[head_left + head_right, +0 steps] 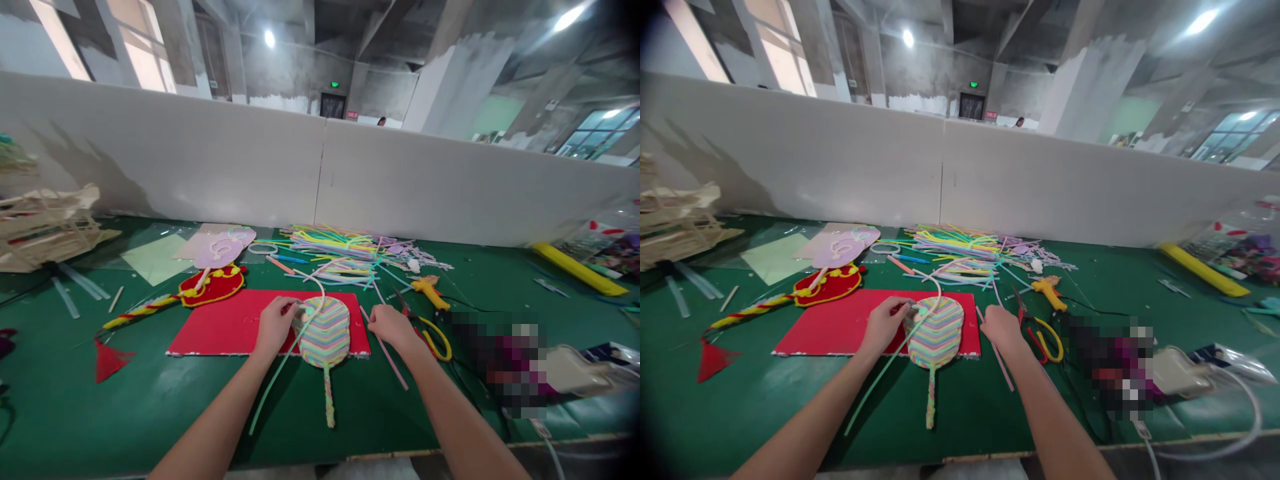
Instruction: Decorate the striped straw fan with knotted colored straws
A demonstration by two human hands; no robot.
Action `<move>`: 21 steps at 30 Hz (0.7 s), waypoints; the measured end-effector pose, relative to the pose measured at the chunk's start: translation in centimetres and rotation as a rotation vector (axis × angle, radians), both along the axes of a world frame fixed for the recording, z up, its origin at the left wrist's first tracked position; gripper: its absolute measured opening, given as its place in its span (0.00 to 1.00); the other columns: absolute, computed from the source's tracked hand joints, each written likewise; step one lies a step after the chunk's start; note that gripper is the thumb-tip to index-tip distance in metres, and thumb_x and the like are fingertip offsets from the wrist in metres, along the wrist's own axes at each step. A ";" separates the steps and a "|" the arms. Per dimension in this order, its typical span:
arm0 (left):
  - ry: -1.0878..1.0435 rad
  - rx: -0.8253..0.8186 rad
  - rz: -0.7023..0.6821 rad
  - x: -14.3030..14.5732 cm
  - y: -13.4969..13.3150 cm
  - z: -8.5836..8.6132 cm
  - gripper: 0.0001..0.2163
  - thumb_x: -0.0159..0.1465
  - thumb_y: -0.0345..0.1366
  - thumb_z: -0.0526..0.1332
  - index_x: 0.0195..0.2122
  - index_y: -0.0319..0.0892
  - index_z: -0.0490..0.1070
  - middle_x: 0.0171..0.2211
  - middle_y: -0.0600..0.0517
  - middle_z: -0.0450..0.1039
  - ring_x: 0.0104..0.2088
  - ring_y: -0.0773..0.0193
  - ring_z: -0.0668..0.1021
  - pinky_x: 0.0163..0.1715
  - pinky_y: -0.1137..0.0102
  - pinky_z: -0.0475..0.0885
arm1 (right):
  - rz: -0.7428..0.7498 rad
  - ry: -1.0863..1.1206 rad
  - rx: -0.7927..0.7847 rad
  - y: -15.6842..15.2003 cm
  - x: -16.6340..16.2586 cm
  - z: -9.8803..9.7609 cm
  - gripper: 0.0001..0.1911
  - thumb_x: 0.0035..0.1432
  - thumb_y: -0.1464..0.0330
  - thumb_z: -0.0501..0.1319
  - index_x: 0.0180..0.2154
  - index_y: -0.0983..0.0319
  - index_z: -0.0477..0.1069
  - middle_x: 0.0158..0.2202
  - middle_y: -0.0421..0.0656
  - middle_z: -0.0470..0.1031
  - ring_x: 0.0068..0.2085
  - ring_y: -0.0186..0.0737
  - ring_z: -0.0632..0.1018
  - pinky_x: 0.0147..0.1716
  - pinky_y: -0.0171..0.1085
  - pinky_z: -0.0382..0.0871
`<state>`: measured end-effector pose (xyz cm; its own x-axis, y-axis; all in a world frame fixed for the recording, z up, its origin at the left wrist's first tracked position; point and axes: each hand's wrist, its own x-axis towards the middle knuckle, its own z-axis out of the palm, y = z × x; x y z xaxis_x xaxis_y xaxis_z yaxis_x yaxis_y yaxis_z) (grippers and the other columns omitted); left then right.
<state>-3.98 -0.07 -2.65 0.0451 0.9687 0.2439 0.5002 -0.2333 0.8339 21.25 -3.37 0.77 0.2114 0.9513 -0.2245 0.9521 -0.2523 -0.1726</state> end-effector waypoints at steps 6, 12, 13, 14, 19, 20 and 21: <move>-0.058 -0.002 0.038 0.2 -0.3 0.6 0.11 0.57 0.40 0.53 0.33 0.42 0.72 0.34 0.50 0.74 0.36 0.62 0.74 0.37 0.69 0.68 | 0.197 0.232 0.242 4.6 1.1 2.2 0.07 0.53 0.68 0.54 0.33 0.60 0.70 0.27 0.40 0.75 0.29 0.34 0.74 0.27 0.30 0.60; -0.072 -0.029 0.033 0.3 -0.5 0.9 0.11 0.57 0.41 0.53 0.32 0.43 0.72 0.34 0.50 0.74 0.36 0.62 0.74 0.35 0.70 0.69 | 0.267 -0.078 0.543 12.7 1.5 2.0 0.12 0.59 0.66 0.50 0.37 0.60 0.71 0.41 0.45 0.72 0.43 0.39 0.70 0.37 0.32 0.60; -0.071 -0.038 0.034 0.4 -0.4 0.9 0.11 0.57 0.41 0.53 0.32 0.43 0.72 0.34 0.50 0.74 0.36 0.61 0.74 0.35 0.70 0.69 | 0.246 -0.161 0.541 13.9 1.8 1.7 0.12 0.59 0.68 0.50 0.39 0.61 0.70 0.42 0.46 0.71 0.45 0.40 0.69 0.38 0.32 0.60; -0.067 -0.044 0.033 0.4 -0.3 0.8 0.10 0.57 0.41 0.53 0.32 0.44 0.72 0.34 0.50 0.74 0.36 0.61 0.75 0.36 0.69 0.69 | 0.226 -0.241 0.527 15.0 2.1 1.4 0.13 0.59 0.69 0.49 0.40 0.62 0.69 0.43 0.47 0.70 0.45 0.41 0.69 0.38 0.33 0.60; -0.060 -0.055 0.046 0.2 -0.3 0.0 0.10 0.57 0.41 0.53 0.31 0.45 0.71 0.34 0.50 0.73 0.36 0.60 0.74 0.35 0.69 0.70 | 0.269 -0.341 0.441 18.3 3.6 0.3 0.13 0.59 0.72 0.48 0.38 0.66 0.69 0.41 0.52 0.70 0.45 0.45 0.68 0.36 0.36 0.60; -0.061 -0.057 0.057 0.0 -0.5 0.0 0.10 0.58 0.41 0.53 0.31 0.45 0.71 0.34 0.50 0.73 0.36 0.60 0.74 0.35 0.69 0.70 | 0.284 -0.343 0.435 18.5 3.9 0.3 0.12 0.59 0.73 0.48 0.38 0.66 0.69 0.40 0.52 0.70 0.45 0.45 0.68 0.36 0.35 0.60; -0.063 -0.056 0.072 -0.2 -0.6 0.2 0.10 0.58 0.41 0.52 0.31 0.45 0.71 0.34 0.50 0.73 0.37 0.61 0.74 0.36 0.69 0.70 | 0.297 -0.346 0.430 18.7 4.1 0.3 0.12 0.59 0.73 0.48 0.38 0.66 0.69 0.40 0.52 0.70 0.45 0.45 0.68 0.35 0.35 0.60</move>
